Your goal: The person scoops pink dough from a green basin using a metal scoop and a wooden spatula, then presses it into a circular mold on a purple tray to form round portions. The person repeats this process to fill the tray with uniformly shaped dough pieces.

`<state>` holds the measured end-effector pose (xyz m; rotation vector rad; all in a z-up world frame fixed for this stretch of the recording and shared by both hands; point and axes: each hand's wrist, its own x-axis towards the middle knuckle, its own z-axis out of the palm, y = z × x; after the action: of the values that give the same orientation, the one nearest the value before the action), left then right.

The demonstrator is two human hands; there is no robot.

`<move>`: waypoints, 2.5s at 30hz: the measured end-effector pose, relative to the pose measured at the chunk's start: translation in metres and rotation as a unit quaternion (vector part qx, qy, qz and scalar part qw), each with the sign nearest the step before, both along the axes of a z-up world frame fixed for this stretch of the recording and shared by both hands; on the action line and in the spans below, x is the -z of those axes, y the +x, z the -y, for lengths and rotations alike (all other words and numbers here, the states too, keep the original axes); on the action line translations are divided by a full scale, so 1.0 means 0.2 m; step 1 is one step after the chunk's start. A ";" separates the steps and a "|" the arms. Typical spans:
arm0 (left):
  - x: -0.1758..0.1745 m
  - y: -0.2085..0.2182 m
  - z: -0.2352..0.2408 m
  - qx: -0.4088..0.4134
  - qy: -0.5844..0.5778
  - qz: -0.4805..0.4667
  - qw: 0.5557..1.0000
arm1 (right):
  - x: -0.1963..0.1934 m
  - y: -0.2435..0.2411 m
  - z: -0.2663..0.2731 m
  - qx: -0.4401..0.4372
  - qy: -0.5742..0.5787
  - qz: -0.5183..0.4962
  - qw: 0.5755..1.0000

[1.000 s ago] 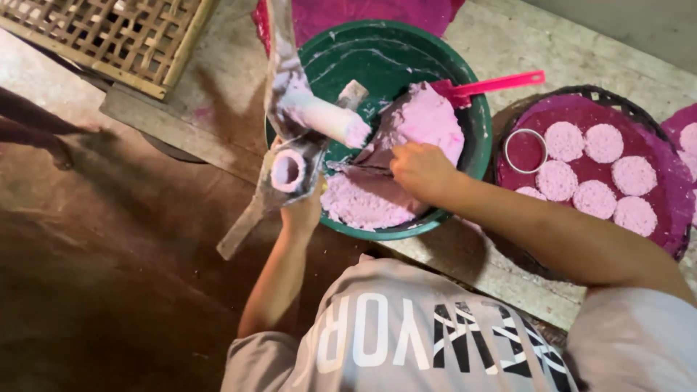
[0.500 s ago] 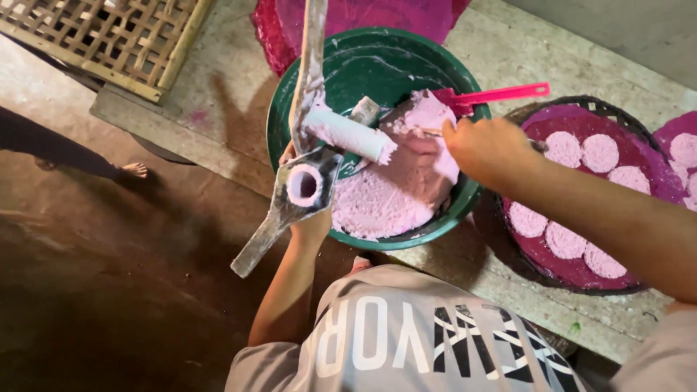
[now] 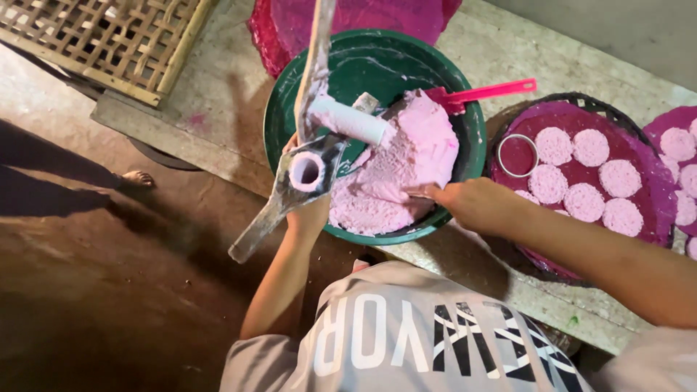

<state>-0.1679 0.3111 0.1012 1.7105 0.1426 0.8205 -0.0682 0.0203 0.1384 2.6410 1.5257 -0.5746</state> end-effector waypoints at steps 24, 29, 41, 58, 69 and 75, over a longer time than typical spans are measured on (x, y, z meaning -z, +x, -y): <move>-0.13 0.15 0.17 0.259 0.104 -0.154 0.948 | -0.87 -0.27 0.07 -0.088 -0.042 0.289 0.952; -0.29 0.25 0.15 0.187 0.266 -0.046 0.944 | -1.20 -0.29 0.02 -0.020 -0.018 0.307 0.951; -0.28 0.23 0.11 0.133 0.194 -0.133 0.963 | -0.87 -0.29 0.11 0.037 -0.044 0.241 0.969; -0.36 0.27 0.06 -0.047 0.345 -0.100 0.932 | -0.22 -0.17 0.01 0.307 0.366 -0.154 0.865; -0.16 0.39 -0.18 0.000 0.166 -0.005 0.986 | -0.04 -0.28 0.01 0.208 0.353 -0.190 0.892; -0.15 0.28 0.00 0.301 -0.370 -0.016 0.879 | -0.21 -0.11 -0.02 0.198 0.285 -0.141 0.927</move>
<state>-0.1110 0.3120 0.1319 0.9417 -0.0570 0.2062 -0.0894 0.0249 0.1814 3.4994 1.3857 -0.6280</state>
